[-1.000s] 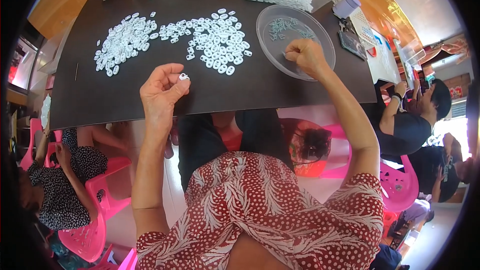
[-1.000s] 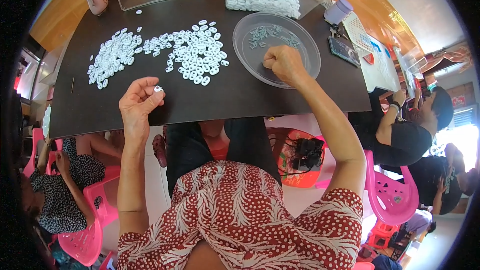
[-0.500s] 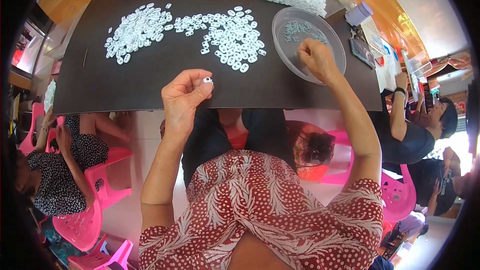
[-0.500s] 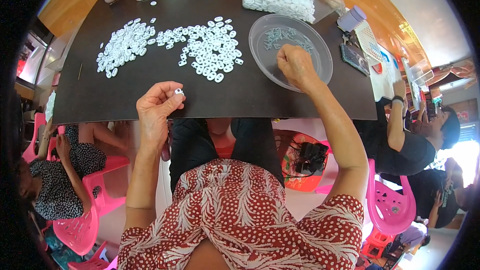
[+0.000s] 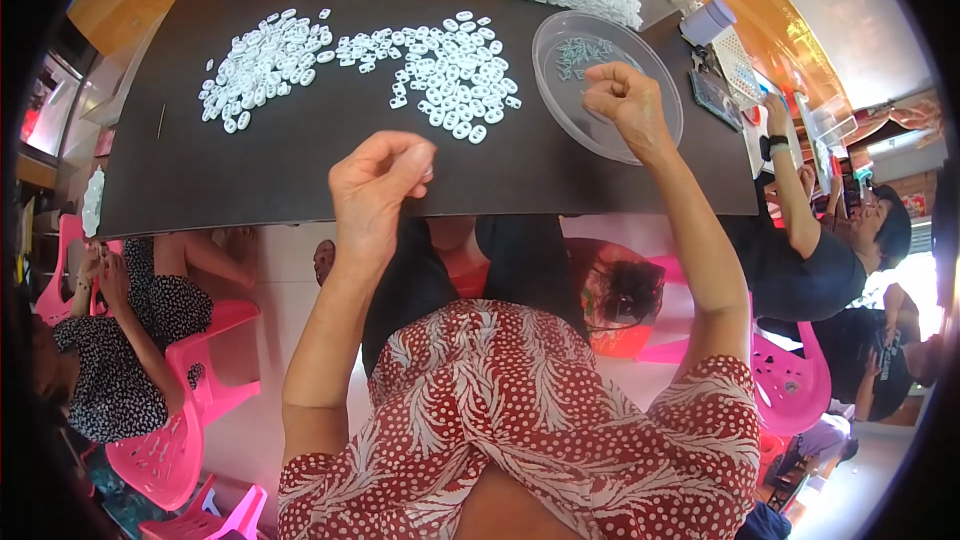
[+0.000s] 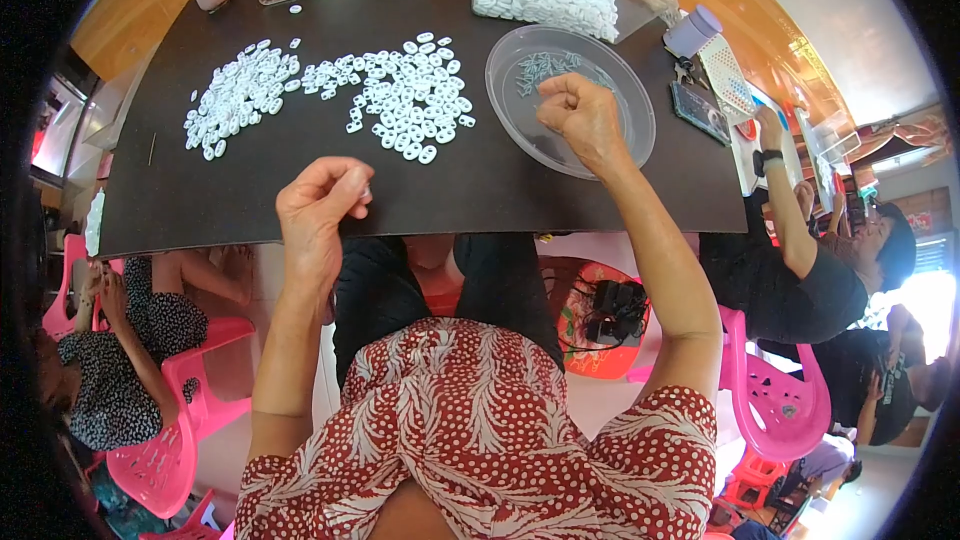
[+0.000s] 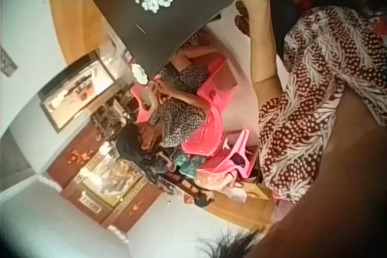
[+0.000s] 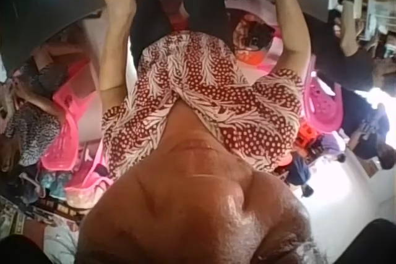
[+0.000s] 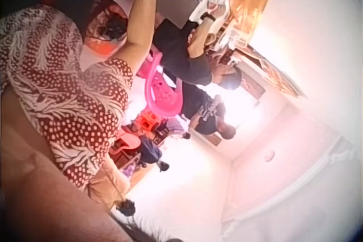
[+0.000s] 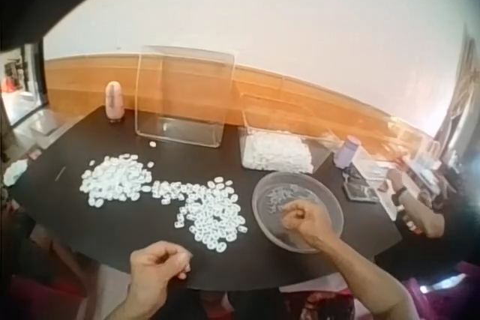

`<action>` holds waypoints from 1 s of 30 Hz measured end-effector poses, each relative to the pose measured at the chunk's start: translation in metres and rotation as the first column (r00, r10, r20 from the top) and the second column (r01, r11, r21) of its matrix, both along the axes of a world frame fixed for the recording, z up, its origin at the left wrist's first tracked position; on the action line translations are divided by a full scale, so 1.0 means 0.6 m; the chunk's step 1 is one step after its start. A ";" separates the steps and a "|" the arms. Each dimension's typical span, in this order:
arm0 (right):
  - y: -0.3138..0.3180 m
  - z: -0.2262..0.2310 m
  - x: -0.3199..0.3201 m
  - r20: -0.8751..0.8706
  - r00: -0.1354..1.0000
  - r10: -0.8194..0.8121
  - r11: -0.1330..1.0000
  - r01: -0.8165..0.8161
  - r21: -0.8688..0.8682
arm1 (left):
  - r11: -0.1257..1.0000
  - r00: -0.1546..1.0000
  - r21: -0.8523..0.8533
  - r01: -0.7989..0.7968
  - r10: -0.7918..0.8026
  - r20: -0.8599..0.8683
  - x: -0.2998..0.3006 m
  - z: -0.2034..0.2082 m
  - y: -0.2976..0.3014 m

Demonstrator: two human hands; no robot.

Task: Assembling small plastic components by manually inserting metal pins into pre-drilled holes at a workstation.

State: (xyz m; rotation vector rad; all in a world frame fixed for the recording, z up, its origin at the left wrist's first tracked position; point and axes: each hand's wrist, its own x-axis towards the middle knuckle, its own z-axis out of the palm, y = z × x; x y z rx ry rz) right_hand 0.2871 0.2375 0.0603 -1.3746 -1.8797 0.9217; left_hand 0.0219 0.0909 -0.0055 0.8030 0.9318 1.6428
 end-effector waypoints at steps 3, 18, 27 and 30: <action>-0.019 0.017 -0.022 -0.010 1.000 -0.003 1.000 0.003 0.029 | 0.997 0.990 0.013 0.075 -0.073 -0.124 0.027 0.021 0.026; -0.064 0.047 -0.015 -0.294 0.956 -0.015 0.991 -0.025 -0.131 | 0.950 0.865 0.156 0.271 -0.169 -0.472 0.166 0.050 0.171; -0.042 0.003 -0.013 -0.514 0.846 -0.140 0.985 0.171 0.013 | 0.949 0.448 0.307 0.068 0.246 -0.860 0.194 0.054 0.177; -0.045 0.009 -0.003 -0.420 0.897 -0.138 0.984 0.173 0.046 | 0.908 0.467 0.413 0.073 0.335 -0.818 0.188 0.049 0.175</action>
